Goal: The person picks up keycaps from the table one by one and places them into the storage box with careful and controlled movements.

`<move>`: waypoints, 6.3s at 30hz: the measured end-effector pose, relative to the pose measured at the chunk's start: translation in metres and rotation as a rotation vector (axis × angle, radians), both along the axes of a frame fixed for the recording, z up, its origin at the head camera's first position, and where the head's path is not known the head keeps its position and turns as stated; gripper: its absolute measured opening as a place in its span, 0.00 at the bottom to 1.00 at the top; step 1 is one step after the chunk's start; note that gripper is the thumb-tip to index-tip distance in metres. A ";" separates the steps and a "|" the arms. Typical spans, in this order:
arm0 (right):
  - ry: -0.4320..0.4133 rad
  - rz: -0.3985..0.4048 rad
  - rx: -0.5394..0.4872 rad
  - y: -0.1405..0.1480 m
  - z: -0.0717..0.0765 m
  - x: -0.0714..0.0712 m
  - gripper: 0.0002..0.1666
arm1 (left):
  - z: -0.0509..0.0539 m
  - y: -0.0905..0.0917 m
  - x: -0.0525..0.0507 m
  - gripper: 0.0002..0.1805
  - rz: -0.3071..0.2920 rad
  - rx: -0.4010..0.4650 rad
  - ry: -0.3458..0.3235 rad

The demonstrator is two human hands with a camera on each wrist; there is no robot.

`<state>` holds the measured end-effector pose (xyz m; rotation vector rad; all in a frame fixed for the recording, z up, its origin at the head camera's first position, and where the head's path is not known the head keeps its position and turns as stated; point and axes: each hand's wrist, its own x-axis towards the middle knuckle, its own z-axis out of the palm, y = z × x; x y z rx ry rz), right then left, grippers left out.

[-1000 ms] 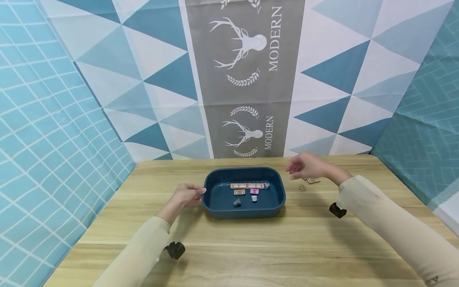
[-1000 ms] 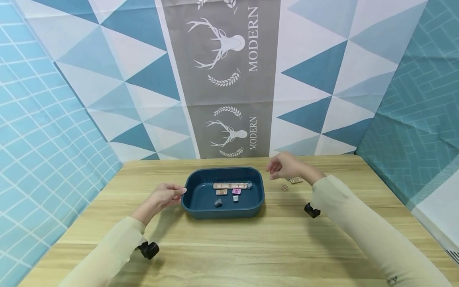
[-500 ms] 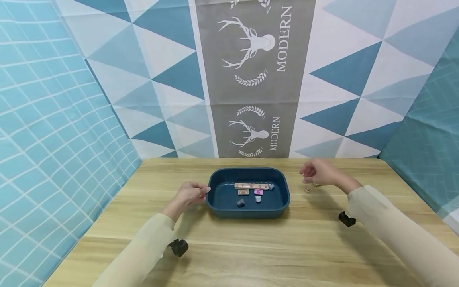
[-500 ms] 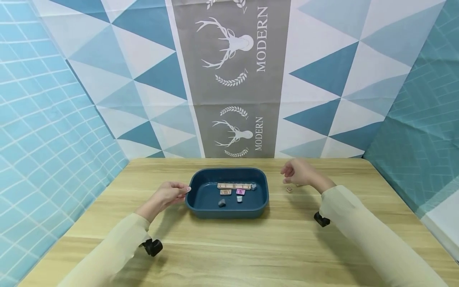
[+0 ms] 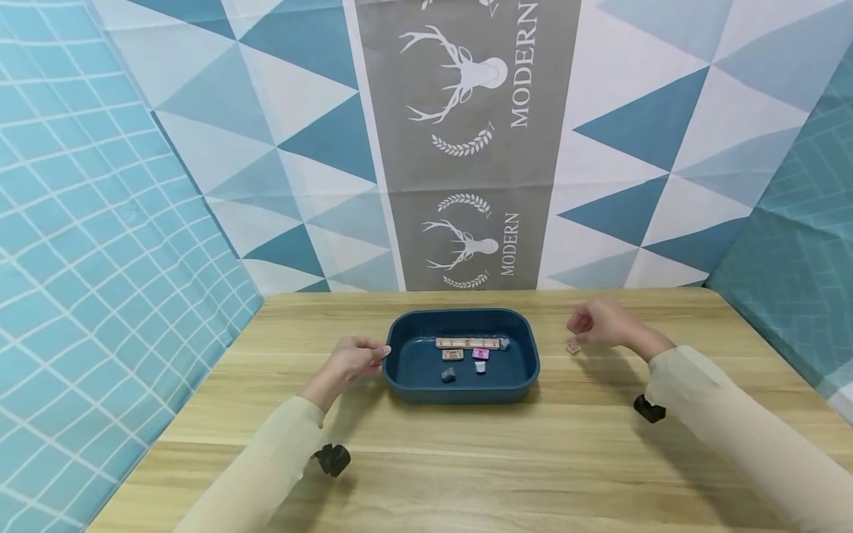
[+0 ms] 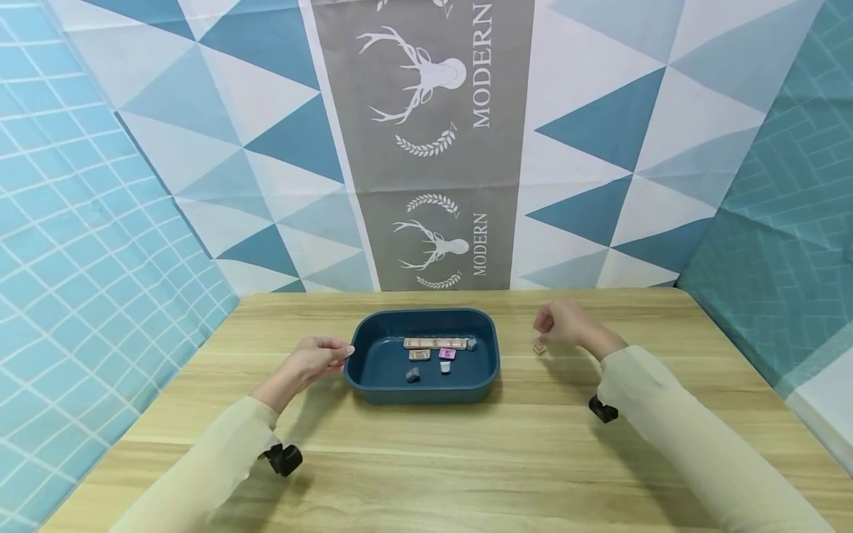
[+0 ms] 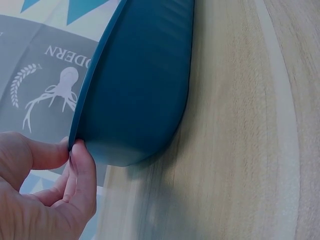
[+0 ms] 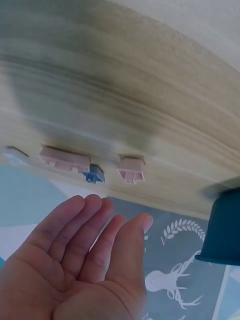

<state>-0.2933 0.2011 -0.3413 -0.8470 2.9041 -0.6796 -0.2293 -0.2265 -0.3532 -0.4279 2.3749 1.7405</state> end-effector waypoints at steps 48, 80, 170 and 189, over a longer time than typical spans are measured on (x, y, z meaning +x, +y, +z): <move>-0.014 -0.108 0.019 -0.008 -0.030 -0.003 0.08 | 0.000 -0.001 -0.002 0.15 -0.008 -0.016 0.000; -0.071 -0.162 -0.019 0.002 -0.025 -0.002 0.06 | -0.001 -0.001 0.001 0.16 -0.009 -0.045 -0.007; -0.082 -0.080 0.012 -0.012 0.028 -0.003 0.04 | 0.003 0.000 -0.002 0.15 -0.022 -0.057 -0.001; -0.082 -0.053 0.071 -0.020 0.045 0.001 0.04 | 0.002 -0.001 0.000 0.15 0.005 -0.041 -0.011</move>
